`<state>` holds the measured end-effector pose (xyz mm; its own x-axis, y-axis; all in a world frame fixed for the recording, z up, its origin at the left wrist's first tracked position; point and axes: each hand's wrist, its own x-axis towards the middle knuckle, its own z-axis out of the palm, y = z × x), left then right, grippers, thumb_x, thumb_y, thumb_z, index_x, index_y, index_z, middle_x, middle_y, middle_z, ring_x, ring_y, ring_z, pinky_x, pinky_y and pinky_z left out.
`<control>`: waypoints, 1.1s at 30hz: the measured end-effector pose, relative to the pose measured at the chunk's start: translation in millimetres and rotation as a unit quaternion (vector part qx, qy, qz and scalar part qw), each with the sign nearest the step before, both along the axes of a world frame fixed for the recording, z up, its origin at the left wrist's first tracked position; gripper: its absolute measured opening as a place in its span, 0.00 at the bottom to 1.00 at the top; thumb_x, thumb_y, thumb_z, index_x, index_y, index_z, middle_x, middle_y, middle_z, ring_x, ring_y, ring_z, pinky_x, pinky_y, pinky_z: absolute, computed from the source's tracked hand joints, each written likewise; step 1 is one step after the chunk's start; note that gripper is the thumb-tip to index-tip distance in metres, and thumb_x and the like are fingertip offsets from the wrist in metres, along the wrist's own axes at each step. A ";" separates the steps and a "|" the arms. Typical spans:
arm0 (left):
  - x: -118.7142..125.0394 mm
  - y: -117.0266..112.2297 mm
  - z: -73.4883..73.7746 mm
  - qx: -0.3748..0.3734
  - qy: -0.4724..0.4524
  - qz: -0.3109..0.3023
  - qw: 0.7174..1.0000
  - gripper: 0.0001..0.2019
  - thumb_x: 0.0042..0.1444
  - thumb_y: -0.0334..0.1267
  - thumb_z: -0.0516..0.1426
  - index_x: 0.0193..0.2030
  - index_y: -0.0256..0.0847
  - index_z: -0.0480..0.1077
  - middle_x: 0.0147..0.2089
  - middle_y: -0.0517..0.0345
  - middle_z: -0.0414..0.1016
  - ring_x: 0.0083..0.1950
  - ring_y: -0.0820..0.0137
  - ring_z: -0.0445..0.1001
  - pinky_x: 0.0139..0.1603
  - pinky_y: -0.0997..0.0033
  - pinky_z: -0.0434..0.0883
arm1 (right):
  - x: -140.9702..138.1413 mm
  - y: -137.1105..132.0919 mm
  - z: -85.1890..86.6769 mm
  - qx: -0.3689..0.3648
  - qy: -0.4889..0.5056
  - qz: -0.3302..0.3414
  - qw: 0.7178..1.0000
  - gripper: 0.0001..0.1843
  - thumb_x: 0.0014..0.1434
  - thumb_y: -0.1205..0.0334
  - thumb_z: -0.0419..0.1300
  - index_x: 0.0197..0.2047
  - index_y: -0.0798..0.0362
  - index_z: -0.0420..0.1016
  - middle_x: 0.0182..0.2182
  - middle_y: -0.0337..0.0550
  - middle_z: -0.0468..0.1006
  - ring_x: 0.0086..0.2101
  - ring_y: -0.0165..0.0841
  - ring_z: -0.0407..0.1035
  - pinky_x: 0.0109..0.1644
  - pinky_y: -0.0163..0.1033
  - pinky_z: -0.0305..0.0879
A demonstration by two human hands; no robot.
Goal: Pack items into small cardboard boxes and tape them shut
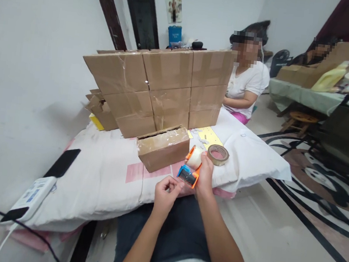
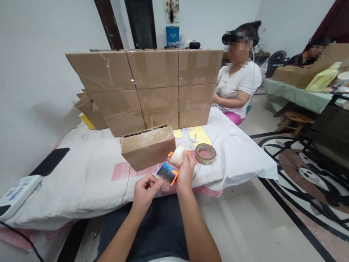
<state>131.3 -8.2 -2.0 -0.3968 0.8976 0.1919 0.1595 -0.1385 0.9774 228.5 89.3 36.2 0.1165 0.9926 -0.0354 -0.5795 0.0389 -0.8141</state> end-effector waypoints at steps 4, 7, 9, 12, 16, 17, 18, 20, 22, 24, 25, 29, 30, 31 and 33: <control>1.6 -2.5 3.2 -0.004 0.019 0.000 1.000 0.15 0.50 0.46 0.64 0.21 0.41 0.68 0.17 0.67 0.57 0.23 0.74 0.55 0.28 0.72 0.55 | 3.0 -1.7 0.6 0.002 -0.013 0.007 1.000 0.24 0.54 0.38 0.63 0.32 0.53 0.75 0.21 0.41 0.79 0.28 0.41 0.77 0.33 0.45 0.76; 0.8 -6.4 6.5 -0.007 0.032 0.006 0.999 0.14 0.52 0.45 0.64 0.22 0.41 0.69 0.17 0.68 0.56 0.23 0.74 0.55 0.29 0.72 0.55 | 3.4 -2.1 0.5 -0.002 -0.016 0.014 1.000 0.24 0.52 0.38 0.65 0.33 0.54 0.75 0.23 0.42 0.80 0.27 0.40 0.77 0.31 0.43 0.75; -0.4 -8.5 8.6 -0.010 0.041 0.014 0.999 0.15 0.52 0.45 0.64 0.21 0.41 0.68 0.17 0.68 0.56 0.23 0.74 0.55 0.29 0.72 0.54 | 2.8 -1.6 0.2 -0.001 -0.020 0.009 1.000 0.25 0.52 0.38 0.65 0.34 0.54 0.75 0.24 0.42 0.81 0.25 0.39 0.76 0.29 0.42 0.74; -2.4 -9.2 10.8 -0.007 0.013 0.010 1.000 0.16 0.51 0.46 0.65 0.21 0.41 0.67 0.17 0.67 0.56 0.23 0.74 0.55 0.29 0.72 0.54 | 0.7 -1.1 1.0 -0.007 -0.017 0.014 1.000 0.25 0.52 0.37 0.64 0.34 0.54 0.75 0.24 0.43 0.81 0.25 0.39 0.76 0.28 0.42 0.74; -4.8 -6.2 12.1 0.011 -0.058 -0.029 0.998 0.18 0.48 0.49 0.66 0.21 0.41 0.66 0.24 0.63 0.65 0.29 0.72 0.63 0.33 0.73 0.60 | -2.1 -1.6 6.1 0.000 -0.001 0.006 1.000 0.25 0.52 0.38 0.64 0.36 0.53 0.74 0.25 0.42 0.81 0.27 0.40 0.77 0.31 0.43 0.74; -5.2 -5.6 12.4 0.014 -0.070 -0.038 0.997 0.19 0.48 0.51 0.66 0.22 0.41 0.66 0.27 0.61 0.68 0.32 0.71 0.67 0.35 0.73 0.63 | -2.4 -1.6 7.3 0.005 0.001 0.001 1.000 0.24 0.53 0.39 0.64 0.37 0.53 0.74 0.26 0.42 0.81 0.26 0.39 0.76 0.31 0.43 0.74; -5.3 -5.5 12.7 0.015 -0.084 -0.046 0.995 0.19 0.48 0.52 0.66 0.24 0.41 0.65 0.30 0.59 0.71 0.35 0.70 0.69 0.37 0.73 0.65 | -2.4 -1.4 8.2 0.008 0.001 -0.001 1.000 0.24 0.53 0.39 0.64 0.37 0.53 0.74 0.26 0.41 0.81 0.26 0.39 0.76 0.30 0.43 0.74; -4.8 -6.3 13.9 0.006 -0.113 -0.065 0.992 0.21 0.49 0.55 0.65 0.27 0.41 0.64 0.32 0.58 0.74 0.35 0.69 0.73 0.38 0.71 0.68 | -1.6 -0.6 8.4 0.010 -0.005 0.000 1.000 0.24 0.53 0.39 0.63 0.36 0.53 0.73 0.25 0.41 0.80 0.25 0.37 0.75 0.30 0.42 0.74; -3.3 -8.1 15.9 -0.018 -0.165 -0.094 0.982 0.22 0.49 0.56 0.66 0.32 0.43 0.61 0.29 0.60 0.76 0.30 0.69 0.74 0.37 0.68 0.71 | -0.2 0.4 6.8 0.009 -0.011 -0.005 1.000 0.24 0.54 0.39 0.63 0.35 0.53 0.73 0.25 0.40 0.80 0.24 0.36 0.75 0.31 0.42 0.74; -1.0 -9.6 18.3 -0.041 -0.225 -0.115 0.967 0.25 0.47 0.55 0.68 0.35 0.44 0.58 0.27 0.61 0.78 0.27 0.69 0.76 0.37 0.66 0.73 | 0.9 1.0 4.8 0.010 -0.012 -0.012 1.000 0.24 0.54 0.39 0.63 0.36 0.53 0.73 0.26 0.40 0.80 0.25 0.36 0.75 0.31 0.41 0.74; 0.2 -10.0 19.3 -0.049 -0.248 -0.118 0.960 0.27 0.45 0.53 0.69 0.36 0.45 0.57 0.28 0.61 0.79 0.27 0.69 0.77 0.37 0.66 0.74 | 1.1 0.8 4.1 0.011 -0.012 -0.012 1.000 0.24 0.55 0.39 0.63 0.38 0.53 0.73 0.27 0.40 0.81 0.25 0.36 0.75 0.31 0.41 0.74; 4.8 -8.8 20.3 -0.048 -0.264 -0.105 0.958 0.28 0.42 0.49 0.72 0.37 0.45 0.56 0.29 0.59 0.82 0.29 0.68 0.79 0.36 0.68 0.75 | -1.0 -1.8 4.5 0.012 -0.023 -0.005 1.000 0.23 0.56 0.40 0.61 0.38 0.53 0.73 0.27 0.41 0.81 0.27 0.37 0.76 0.33 0.41 0.74; 5.7 -8.4 19.9 -0.046 -0.262 -0.106 0.958 0.28 0.42 0.48 0.72 0.37 0.45 0.56 0.29 0.59 0.81 0.29 0.68 0.79 0.37 0.67 0.75 | -1.8 -2.7 5.2 0.013 -0.027 -0.006 1.000 0.22 0.57 0.40 0.61 0.37 0.53 0.73 0.27 0.42 0.81 0.28 0.37 0.76 0.34 0.41 0.74; 6.4 -8.2 19.4 -0.043 -0.261 -0.107 0.958 0.28 0.42 0.46 0.72 0.37 0.45 0.56 0.28 0.60 0.81 0.29 0.68 0.79 0.37 0.67 0.75 | -2.5 -3.5 5.9 0.015 -0.030 -0.008 0.999 0.22 0.57 0.41 0.62 0.36 0.53 0.74 0.28 0.42 0.81 0.28 0.37 0.76 0.34 0.41 0.74; 7.4 -8.3 18.5 -0.040 -0.259 -0.109 0.959 0.26 0.44 0.44 0.71 0.37 0.45 0.56 0.30 0.60 0.82 0.30 0.69 0.79 0.38 0.68 0.75 | -3.4 -4.7 6.9 0.016 -0.029 -0.007 0.999 0.21 0.57 0.42 0.62 0.35 0.54 0.74 0.28 0.43 0.81 0.28 0.36 0.76 0.34 0.40 0.73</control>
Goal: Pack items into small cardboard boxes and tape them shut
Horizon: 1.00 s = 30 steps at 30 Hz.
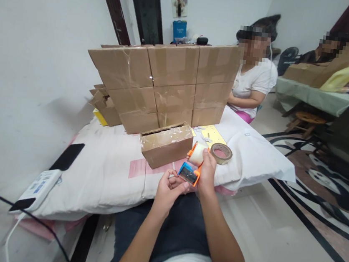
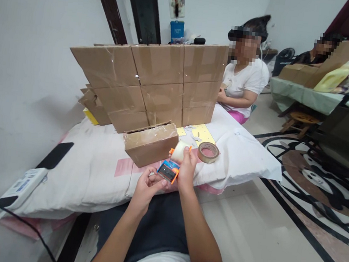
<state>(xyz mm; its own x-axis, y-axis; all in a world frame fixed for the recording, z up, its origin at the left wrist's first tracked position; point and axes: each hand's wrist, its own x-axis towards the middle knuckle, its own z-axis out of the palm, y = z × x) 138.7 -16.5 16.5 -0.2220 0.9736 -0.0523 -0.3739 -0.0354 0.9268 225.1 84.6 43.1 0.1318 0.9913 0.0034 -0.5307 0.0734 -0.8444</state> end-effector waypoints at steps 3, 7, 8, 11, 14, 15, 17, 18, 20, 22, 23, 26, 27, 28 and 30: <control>1.0 -1.3 -0.4 0.009 0.002 -0.002 1.000 0.25 0.46 0.41 0.70 0.38 0.45 0.56 0.32 0.60 0.82 0.32 0.70 0.80 0.39 0.69 0.75 | 0.0 -0.9 0.3 -0.011 0.011 0.014 1.000 0.20 0.57 0.43 0.62 0.35 0.54 0.75 0.25 0.42 0.81 0.26 0.37 0.75 0.32 0.41 0.73; 1.4 -3.1 -0.7 0.026 0.019 0.002 0.999 0.25 0.48 0.41 0.69 0.39 0.46 0.54 0.31 0.64 0.80 0.32 0.71 0.79 0.39 0.71 0.74 | 0.1 -1.1 -1.4 -0.028 0.019 0.032 0.999 0.21 0.55 0.41 0.63 0.35 0.53 0.76 0.23 0.42 0.80 0.25 0.39 0.75 0.30 0.42 0.73; 1.2 -3.5 -0.8 0.028 0.025 0.002 0.999 0.25 0.48 0.41 0.69 0.40 0.46 0.54 0.31 0.65 0.80 0.32 0.71 0.79 0.39 0.72 0.73 | -0.3 -1.0 -2.1 -0.029 0.020 0.034 0.999 0.21 0.55 0.42 0.63 0.35 0.53 0.76 0.23 0.42 0.80 0.25 0.38 0.75 0.30 0.42 0.73; -0.4 -4.9 -0.7 0.035 0.039 0.001 0.999 0.24 0.50 0.41 0.68 0.40 0.46 0.54 0.32 0.65 0.79 0.33 0.72 0.78 0.38 0.73 0.72 | -2.0 -1.2 -3.7 -0.026 0.022 0.041 0.999 0.20 0.56 0.43 0.63 0.35 0.54 0.76 0.24 0.43 0.81 0.24 0.37 0.75 0.30 0.42 0.73; -1.4 -6.8 0.8 0.046 0.045 0.000 0.998 0.24 0.50 0.40 0.68 0.41 0.46 0.54 0.31 0.64 0.79 0.33 0.71 0.79 0.40 0.72 0.72 | -3.0 -2.4 -2.8 -0.022 0.024 0.046 0.998 0.20 0.56 0.43 0.62 0.34 0.54 0.76 0.25 0.43 0.81 0.24 0.38 0.75 0.30 0.42 0.73; -1.4 -7.5 1.6 0.048 0.047 -0.001 0.998 0.25 0.50 0.39 0.68 0.41 0.46 0.54 0.32 0.63 0.79 0.34 0.71 0.79 0.40 0.72 0.72 | -2.9 -3.0 -1.8 -0.019 0.022 0.044 0.999 0.20 0.57 0.42 0.62 0.34 0.53 0.76 0.25 0.43 0.81 0.25 0.38 0.75 0.31 0.42 0.74; -0.7 -8.4 3.2 0.049 0.050 0.000 0.998 0.25 0.50 0.38 0.68 0.41 0.46 0.53 0.33 0.63 0.80 0.35 0.71 0.79 0.41 0.72 0.72 | -2.2 -4.3 0.7 -0.016 0.017 0.030 0.999 0.20 0.56 0.42 0.62 0.34 0.53 0.76 0.25 0.42 0.81 0.25 0.37 0.75 0.31 0.41 0.73; -0.1 -8.7 3.8 0.049 0.051 0.001 0.998 0.25 0.50 0.38 0.68 0.42 0.46 0.53 0.33 0.64 0.80 0.35 0.71 0.79 0.42 0.72 0.72 | -1.8 -4.8 1.8 -0.015 0.015 0.022 1.000 0.20 0.56 0.43 0.63 0.34 0.53 0.76 0.25 0.41 0.81 0.26 0.37 0.75 0.31 0.41 0.73; 1.3 -8.9 4.2 0.047 0.051 0.005 0.998 0.25 0.51 0.37 0.68 0.42 0.47 0.53 0.32 0.65 0.79 0.35 0.73 0.78 0.41 0.74 0.71 | -1.0 -4.9 3.0 -0.018 0.014 0.015 1.000 0.20 0.55 0.43 0.64 0.34 0.53 0.76 0.25 0.40 0.81 0.27 0.37 0.76 0.31 0.40 0.73; 2.7 -8.4 3.3 0.047 0.055 0.010 0.997 0.24 0.51 0.36 0.68 0.42 0.47 0.53 0.32 0.67 0.78 0.34 0.74 0.77 0.40 0.75 0.70 | -0.7 -3.8 2.4 -0.022 0.019 0.007 1.000 0.19 0.55 0.44 0.64 0.34 0.53 0.76 0.25 0.39 0.80 0.28 0.37 0.76 0.32 0.39 0.73; 3.5 -8.0 2.4 0.048 0.059 0.014 0.997 0.24 0.52 0.35 0.67 0.43 0.47 0.54 0.32 0.67 0.78 0.34 0.75 0.77 0.40 0.76 0.70 | -0.8 -3.0 1.4 -0.022 0.020 0.004 1.000 0.19 0.55 0.44 0.65 0.34 0.53 0.76 0.25 0.39 0.80 0.28 0.37 0.76 0.32 0.39 0.73; 5.6 -6.1 -1.1 0.054 0.071 0.026 0.996 0.23 0.52 0.34 0.67 0.43 0.46 0.54 0.31 0.67 0.77 0.33 0.75 0.76 0.40 0.76 0.70 | -0.7 -1.3 -1.9 -0.021 0.013 0.005 1.000 0.20 0.55 0.43 0.64 0.34 0.53 0.76 0.25 0.40 0.81 0.28 0.37 0.76 0.34 0.40 0.73; 6.0 -5.3 -2.4 0.055 0.073 0.028 0.995 0.23 0.51 0.34 0.67 0.43 0.46 0.55 0.31 0.67 0.77 0.33 0.76 0.76 0.40 0.76 0.70 | 0.0 -1.1 -2.6 -0.021 0.009 0.012 1.000 0.21 0.56 0.42 0.63 0.35 0.54 0.76 0.26 0.41 0.81 0.28 0.37 0.76 0.34 0.40 0.73; 6.0 -4.3 -3.5 0.055 0.074 0.028 0.995 0.23 0.51 0.34 0.67 0.43 0.46 0.55 0.31 0.67 0.77 0.33 0.75 0.76 0.41 0.75 0.71 | 1.5 -0.8 -2.9 -0.018 0.006 0.018 1.000 0.22 0.56 0.41 0.62 0.36 0.54 0.76 0.26 0.41 0.81 0.27 0.37 0.76 0.34 0.41 0.74; 4.7 -2.0 -5.7 0.052 0.076 0.030 0.995 0.21 0.51 0.36 0.67 0.43 0.44 0.58 0.30 0.66 0.77 0.33 0.75 0.76 0.41 0.74 0.72 | 7.8 2.2 -2.1 0.002 -0.006 0.019 1.000 0.23 0.57 0.40 0.62 0.36 0.54 0.76 0.28 0.42 0.81 0.27 0.36 0.76 0.34 0.41 0.74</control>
<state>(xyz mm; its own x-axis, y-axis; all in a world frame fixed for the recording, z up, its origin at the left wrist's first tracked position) 143.4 -18.5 10.8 -0.2784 0.9566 0.0865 -0.2237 -0.1522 0.9627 232.9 86.8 40.9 0.0940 0.9955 0.0091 -0.5228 0.0571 -0.8505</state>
